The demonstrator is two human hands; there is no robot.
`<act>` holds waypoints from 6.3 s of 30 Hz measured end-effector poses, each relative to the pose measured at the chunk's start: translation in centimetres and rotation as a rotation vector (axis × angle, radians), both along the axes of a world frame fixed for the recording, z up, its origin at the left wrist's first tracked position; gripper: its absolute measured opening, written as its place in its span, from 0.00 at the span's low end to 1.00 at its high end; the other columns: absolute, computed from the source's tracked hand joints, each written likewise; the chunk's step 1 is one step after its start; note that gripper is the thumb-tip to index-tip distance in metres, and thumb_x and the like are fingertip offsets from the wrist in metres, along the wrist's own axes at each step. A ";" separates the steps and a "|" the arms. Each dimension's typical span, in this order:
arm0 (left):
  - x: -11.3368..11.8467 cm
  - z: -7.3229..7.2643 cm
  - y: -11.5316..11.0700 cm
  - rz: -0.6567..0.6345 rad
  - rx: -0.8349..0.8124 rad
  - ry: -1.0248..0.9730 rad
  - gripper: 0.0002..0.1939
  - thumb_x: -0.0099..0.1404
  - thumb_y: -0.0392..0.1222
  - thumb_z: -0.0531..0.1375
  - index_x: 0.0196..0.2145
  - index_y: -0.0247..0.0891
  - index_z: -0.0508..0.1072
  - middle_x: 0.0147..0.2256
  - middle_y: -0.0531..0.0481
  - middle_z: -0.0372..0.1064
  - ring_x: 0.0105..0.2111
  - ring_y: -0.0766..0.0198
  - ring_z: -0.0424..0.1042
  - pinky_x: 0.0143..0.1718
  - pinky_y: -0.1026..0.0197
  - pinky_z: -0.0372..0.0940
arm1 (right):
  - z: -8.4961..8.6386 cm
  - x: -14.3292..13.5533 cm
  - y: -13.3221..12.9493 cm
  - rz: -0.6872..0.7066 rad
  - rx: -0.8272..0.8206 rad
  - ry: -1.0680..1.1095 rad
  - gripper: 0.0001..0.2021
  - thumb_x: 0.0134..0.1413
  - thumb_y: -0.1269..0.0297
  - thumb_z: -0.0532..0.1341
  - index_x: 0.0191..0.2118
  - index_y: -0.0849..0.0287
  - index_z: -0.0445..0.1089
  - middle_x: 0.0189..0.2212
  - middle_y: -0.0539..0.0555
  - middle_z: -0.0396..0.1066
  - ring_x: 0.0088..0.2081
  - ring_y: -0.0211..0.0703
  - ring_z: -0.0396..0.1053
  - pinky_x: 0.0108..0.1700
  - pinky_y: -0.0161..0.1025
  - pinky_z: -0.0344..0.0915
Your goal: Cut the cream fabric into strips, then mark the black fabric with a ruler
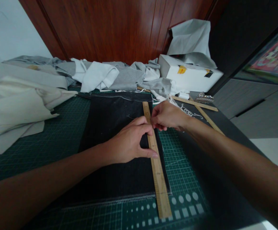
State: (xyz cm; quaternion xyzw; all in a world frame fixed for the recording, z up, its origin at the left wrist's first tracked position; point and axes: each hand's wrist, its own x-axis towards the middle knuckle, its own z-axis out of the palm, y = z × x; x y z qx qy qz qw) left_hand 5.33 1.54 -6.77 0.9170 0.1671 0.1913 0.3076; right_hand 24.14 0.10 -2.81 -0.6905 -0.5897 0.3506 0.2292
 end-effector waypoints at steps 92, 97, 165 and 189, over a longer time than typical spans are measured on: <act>-1.3 0.5 -1.7 0.025 0.093 -0.059 0.20 0.57 0.47 0.71 0.45 0.39 0.74 0.46 0.46 0.67 0.47 0.55 0.69 0.51 0.51 0.67 | -2.0 -4.5 -16.7 -0.082 0.095 -0.274 0.11 0.60 0.65 0.61 0.26 0.59 0.73 0.20 0.53 0.74 0.22 0.40 0.69 0.22 0.34 0.52; -3.8 2.9 -2.3 0.026 0.144 0.079 0.21 0.61 0.45 0.68 0.51 0.42 0.71 0.50 0.46 0.67 0.51 0.54 0.69 0.54 0.51 0.65 | -1.9 -4.5 -16.6 -0.089 0.117 -0.286 0.10 0.58 0.68 0.60 0.26 0.60 0.74 0.20 0.52 0.73 0.22 0.38 0.67 0.23 0.33 0.52; -7.6 1.2 -12.7 -0.052 0.193 0.345 0.31 0.73 0.57 0.54 0.70 0.52 0.57 0.74 0.37 0.41 0.72 0.35 0.43 0.65 0.19 0.42 | -1.2 -1.1 -15.1 0.203 0.316 -0.598 0.12 0.69 0.59 0.59 0.51 0.56 0.74 0.35 0.53 0.80 0.34 0.44 0.77 0.36 0.36 0.67; -5.8 1.4 -6.2 0.007 0.238 0.372 0.46 0.61 0.71 0.61 0.68 0.45 0.59 0.74 0.30 0.36 0.73 0.34 0.35 0.67 0.28 0.42 | -2.7 -4.2 -17.8 -0.026 0.169 -0.062 0.11 0.64 0.60 0.60 0.34 0.59 0.77 0.20 0.47 0.70 0.20 0.36 0.63 0.22 0.34 0.53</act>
